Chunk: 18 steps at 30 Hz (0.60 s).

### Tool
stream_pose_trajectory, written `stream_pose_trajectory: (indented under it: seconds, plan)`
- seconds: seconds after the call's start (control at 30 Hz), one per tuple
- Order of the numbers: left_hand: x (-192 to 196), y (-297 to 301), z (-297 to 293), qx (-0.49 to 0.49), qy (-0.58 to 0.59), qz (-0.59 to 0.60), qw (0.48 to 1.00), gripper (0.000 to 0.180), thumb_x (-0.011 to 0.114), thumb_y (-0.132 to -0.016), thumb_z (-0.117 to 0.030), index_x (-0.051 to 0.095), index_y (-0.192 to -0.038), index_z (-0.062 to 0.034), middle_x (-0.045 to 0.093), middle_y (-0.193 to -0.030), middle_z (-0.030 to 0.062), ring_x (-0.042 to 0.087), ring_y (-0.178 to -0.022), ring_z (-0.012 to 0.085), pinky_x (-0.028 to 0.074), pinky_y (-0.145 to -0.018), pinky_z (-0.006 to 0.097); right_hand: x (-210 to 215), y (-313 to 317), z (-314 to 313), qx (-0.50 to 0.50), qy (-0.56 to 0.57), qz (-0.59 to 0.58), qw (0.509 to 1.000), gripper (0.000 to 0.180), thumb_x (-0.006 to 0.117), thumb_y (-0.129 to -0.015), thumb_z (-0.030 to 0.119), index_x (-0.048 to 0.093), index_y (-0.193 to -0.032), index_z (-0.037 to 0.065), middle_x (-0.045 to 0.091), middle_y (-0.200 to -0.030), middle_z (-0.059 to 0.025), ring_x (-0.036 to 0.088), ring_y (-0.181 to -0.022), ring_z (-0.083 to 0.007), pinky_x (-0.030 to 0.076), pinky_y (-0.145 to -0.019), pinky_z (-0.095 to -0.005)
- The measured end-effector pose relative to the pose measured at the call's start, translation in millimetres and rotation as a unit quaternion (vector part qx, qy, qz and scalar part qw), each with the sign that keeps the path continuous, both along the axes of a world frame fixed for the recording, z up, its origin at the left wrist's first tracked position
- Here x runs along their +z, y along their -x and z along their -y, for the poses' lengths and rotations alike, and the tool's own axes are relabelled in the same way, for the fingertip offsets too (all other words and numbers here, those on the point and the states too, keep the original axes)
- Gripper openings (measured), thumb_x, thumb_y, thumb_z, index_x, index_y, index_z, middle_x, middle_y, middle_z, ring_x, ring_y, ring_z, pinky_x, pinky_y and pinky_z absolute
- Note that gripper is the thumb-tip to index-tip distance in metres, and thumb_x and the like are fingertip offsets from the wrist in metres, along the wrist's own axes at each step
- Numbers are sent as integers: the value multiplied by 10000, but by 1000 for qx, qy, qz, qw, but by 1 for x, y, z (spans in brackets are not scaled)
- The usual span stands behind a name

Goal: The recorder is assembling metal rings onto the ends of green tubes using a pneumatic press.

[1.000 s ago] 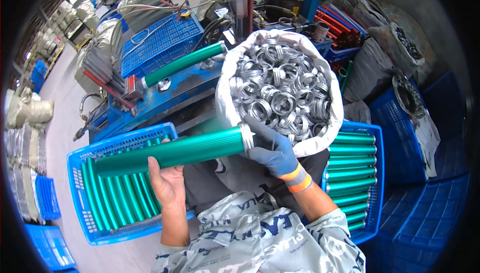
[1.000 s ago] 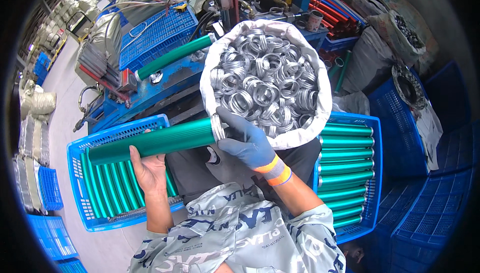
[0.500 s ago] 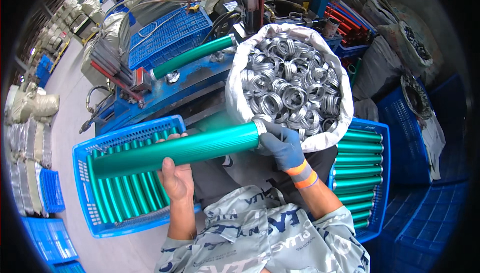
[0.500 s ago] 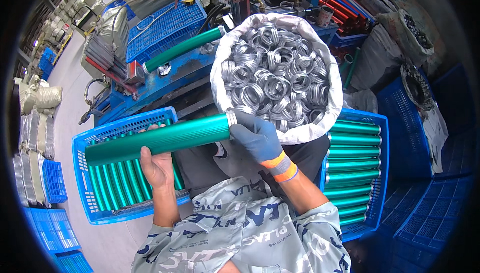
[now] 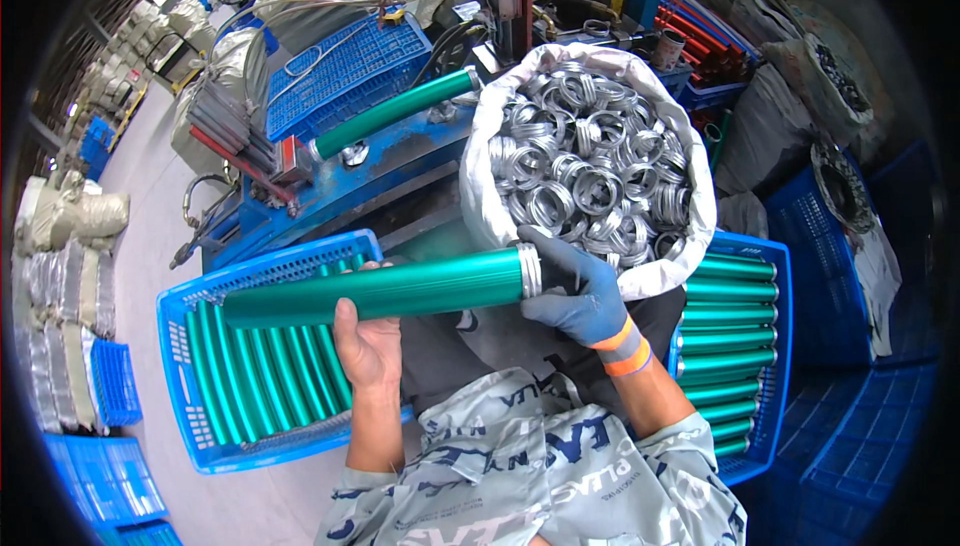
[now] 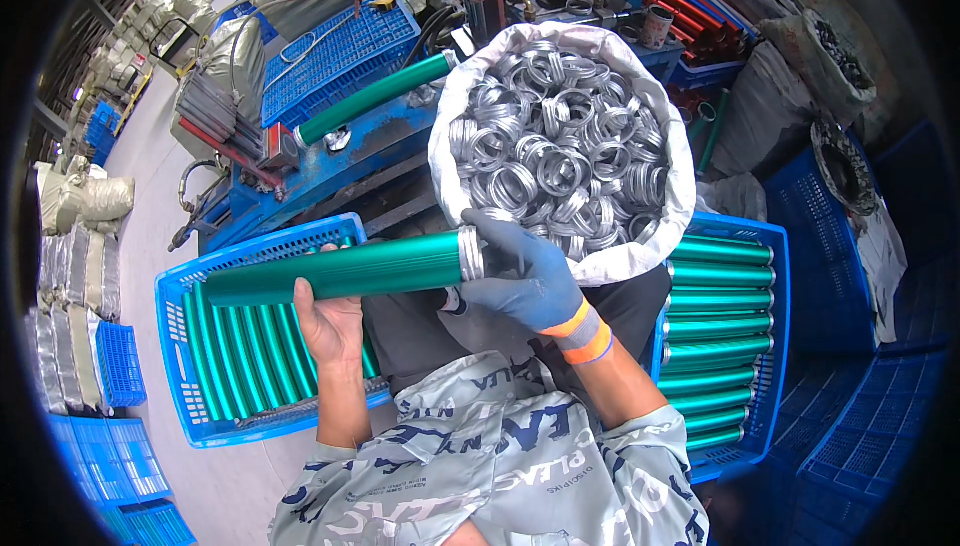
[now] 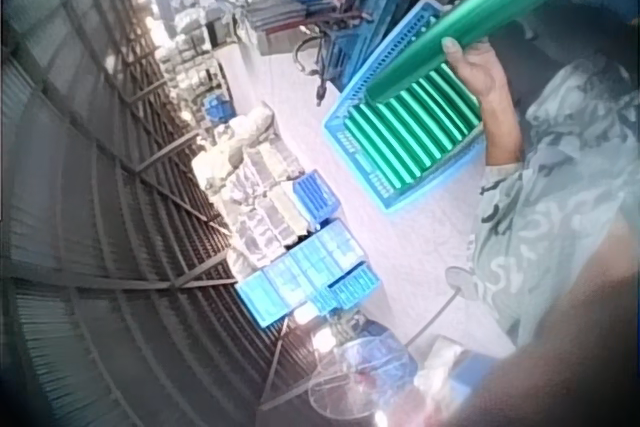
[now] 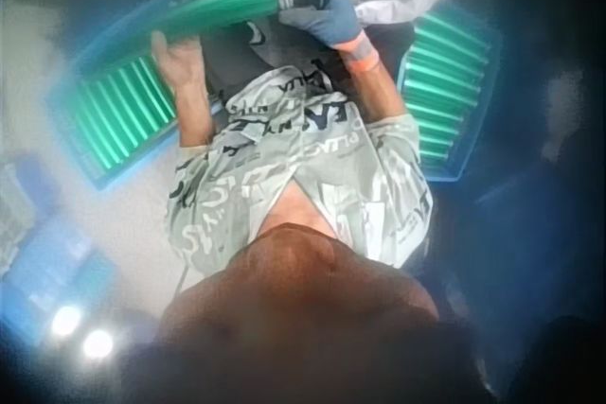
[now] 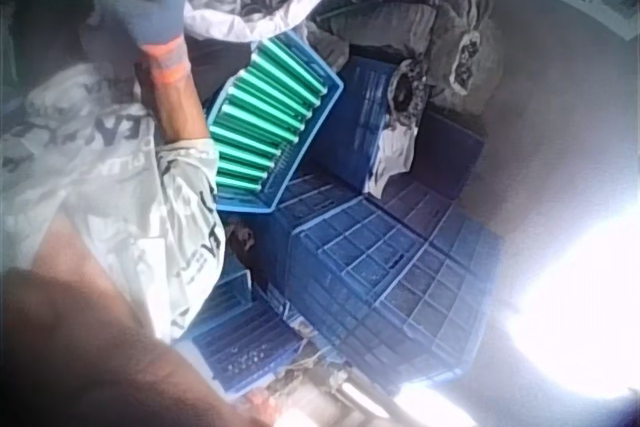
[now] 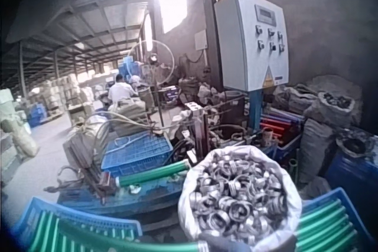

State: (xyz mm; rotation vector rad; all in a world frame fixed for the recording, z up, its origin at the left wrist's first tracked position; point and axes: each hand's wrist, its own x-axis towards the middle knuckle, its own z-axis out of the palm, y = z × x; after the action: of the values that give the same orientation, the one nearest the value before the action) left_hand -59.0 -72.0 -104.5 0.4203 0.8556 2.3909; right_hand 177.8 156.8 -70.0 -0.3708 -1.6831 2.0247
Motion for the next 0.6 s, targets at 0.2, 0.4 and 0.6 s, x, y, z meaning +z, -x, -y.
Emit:
stream_pose_trajectory:
  seconds: [0.2,0.4,0.6]
  plan:
    - [-8,3,-2,4,4,-16,1000,462,765,-1149,-348,698,-1522,-84,746,-1528,183,688,-1474,380,604,-1233,548,3,5,-1,43,24,-5,999,888,931,-953,-26,509,-1733,-82,708,-1560,-134,693,-1365,-174,608,-1127,-355]
    - [-6,1,-2,30,-7,47,998,495,770,-1149,-353,659,-1511,-34,747,-1503,211,739,-1392,351,643,-1203,574,20,9,11,23,91,11,996,935,971,-935,3,500,-1738,-79,703,-1542,-132,715,-1296,-159,636,-1052,-342]
    - [0,4,1,6,-23,36,999,476,750,-1160,-358,674,-1524,-62,727,-1529,198,668,-1489,403,599,-1254,576,-2,8,16,-12,4,-63,998,1008,990,-892,-13,478,-1760,-60,676,-1619,-140,665,-1433,-182,546,-1235,-393]
